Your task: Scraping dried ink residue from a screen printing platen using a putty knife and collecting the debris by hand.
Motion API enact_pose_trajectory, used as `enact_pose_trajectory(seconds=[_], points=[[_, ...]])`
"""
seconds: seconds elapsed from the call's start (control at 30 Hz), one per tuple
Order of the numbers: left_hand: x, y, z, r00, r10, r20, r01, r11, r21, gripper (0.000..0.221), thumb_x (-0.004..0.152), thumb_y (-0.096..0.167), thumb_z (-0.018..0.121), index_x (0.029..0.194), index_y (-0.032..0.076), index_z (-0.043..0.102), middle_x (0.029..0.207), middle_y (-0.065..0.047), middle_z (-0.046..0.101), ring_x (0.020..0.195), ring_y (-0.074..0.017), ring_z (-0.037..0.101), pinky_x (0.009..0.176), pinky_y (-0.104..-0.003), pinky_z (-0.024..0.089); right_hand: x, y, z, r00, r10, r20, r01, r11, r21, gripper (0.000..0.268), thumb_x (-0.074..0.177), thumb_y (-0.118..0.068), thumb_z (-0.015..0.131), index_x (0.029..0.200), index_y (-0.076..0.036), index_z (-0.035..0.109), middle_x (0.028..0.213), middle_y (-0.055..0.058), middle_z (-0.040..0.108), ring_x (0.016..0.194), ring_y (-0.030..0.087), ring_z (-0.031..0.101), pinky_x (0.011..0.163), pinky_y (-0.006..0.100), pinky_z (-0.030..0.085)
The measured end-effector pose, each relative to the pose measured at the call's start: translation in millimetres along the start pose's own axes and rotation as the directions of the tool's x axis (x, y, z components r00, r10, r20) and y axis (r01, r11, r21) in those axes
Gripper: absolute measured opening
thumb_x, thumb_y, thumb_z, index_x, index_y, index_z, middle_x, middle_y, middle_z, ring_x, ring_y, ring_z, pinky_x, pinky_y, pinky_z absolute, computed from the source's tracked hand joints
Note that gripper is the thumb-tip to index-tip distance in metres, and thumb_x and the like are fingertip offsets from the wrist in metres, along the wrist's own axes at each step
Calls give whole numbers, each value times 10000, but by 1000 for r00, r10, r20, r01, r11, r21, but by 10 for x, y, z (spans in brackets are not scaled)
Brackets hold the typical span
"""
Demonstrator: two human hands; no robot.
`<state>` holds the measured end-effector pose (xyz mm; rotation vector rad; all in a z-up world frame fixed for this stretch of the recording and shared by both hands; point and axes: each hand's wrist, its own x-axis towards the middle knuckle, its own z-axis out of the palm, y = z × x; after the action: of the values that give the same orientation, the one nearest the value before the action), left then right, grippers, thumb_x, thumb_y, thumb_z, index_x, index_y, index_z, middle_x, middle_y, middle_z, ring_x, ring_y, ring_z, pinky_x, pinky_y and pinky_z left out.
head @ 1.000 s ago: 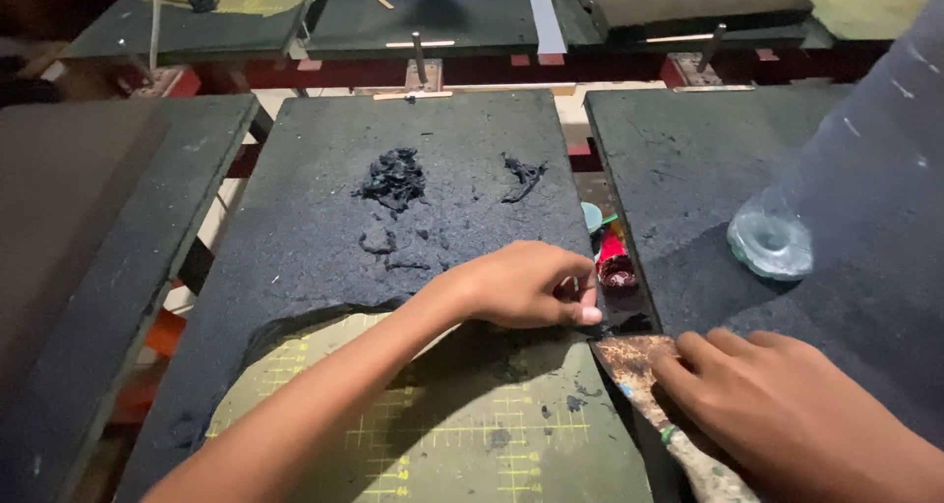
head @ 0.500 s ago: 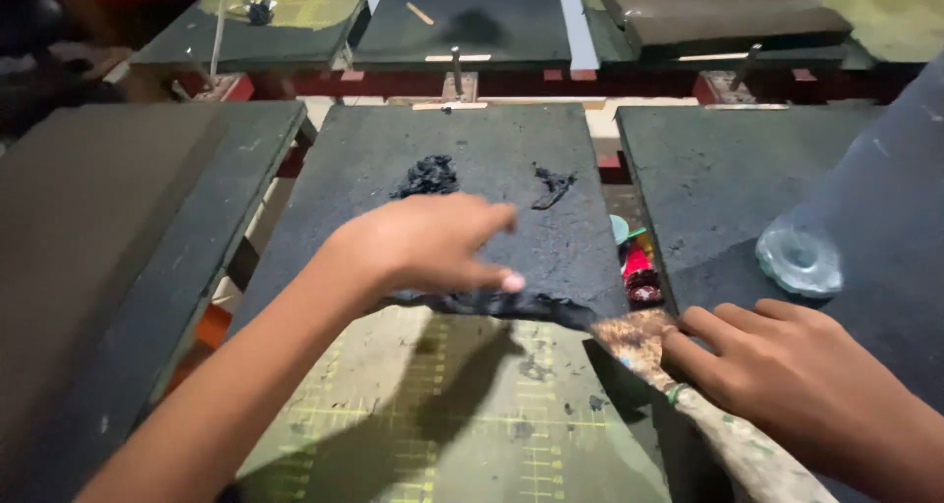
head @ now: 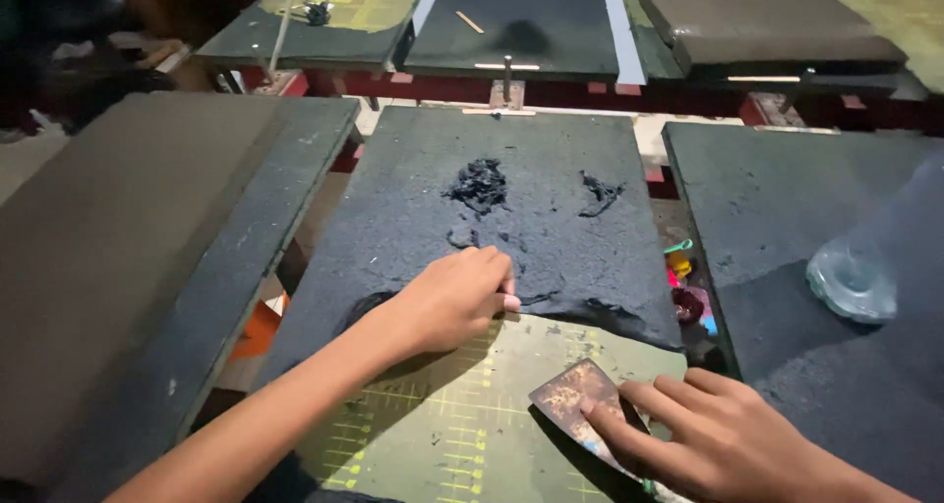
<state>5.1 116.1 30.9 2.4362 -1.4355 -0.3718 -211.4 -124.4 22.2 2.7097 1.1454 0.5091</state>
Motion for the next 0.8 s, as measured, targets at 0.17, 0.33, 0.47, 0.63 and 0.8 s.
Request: enact_pose_trajectory(seconds=[0.17, 0.33, 0.47, 0.63, 0.8], points=[[35, -111, 186, 965, 56, -255, -74, 995, -62, 81, 931, 50, 564, 906, 123, 540, 871, -21, 737, 768, -273, 631, 601, -430, 454, 161, 4, 63, 991, 15, -135, -12, 1000, 26, 337, 997, -318, 649, 1285, -146, 622, 1109, 49, 691, 771, 190, 651, 621, 372, 513], [22, -156, 358, 861, 145, -488, -185, 982, -34, 74, 937, 33, 531, 910, 101, 541, 809, -50, 709, 677, -278, 610, 549, -422, 435, 505, 116, 109, 977, -87, -193, 90, 996, 6, 290, 1049, -226, 527, 1289, -94, 625, 1130, 70, 686, 807, 232, 621, 608, 366, 477], [1, -162, 383, 752, 222, -620, -210, 973, 93, 148, 920, 10, 629, 853, 105, 539, 753, -57, 649, 637, -277, 490, 543, -431, 370, 889, 108, 137, 963, -108, -248, 113, 994, 6, 220, 1050, -224, 559, 1186, -76, 648, 1003, 33, 649, 718, 219, 560, 562, 347, 429], [-38, -169, 310, 726, 233, -647, -213, 971, 111, 163, 930, 143, 757, 857, 123, 612, 723, -16, 667, 724, -225, 489, 680, -380, 361, 981, 229, 403, 945, -98, -311, 145, 981, 130, 263, 1064, -215, 501, 1181, -52, 670, 1129, 63, 717, 758, 235, 608, 594, 369, 465], [-19, -236, 367, 739, 198, -644, -154, 980, 125, 611, 947, 176, 745, 1509, 179, 502, 841, -22, 681, 780, -215, 482, 731, -362, 355, 875, 312, 462, 966, -39, -257, 76, 988, 136, 239, 1042, -220, 554, 1218, -90, 649, 1182, 92, 693, 854, 250, 629, 626, 380, 513]])
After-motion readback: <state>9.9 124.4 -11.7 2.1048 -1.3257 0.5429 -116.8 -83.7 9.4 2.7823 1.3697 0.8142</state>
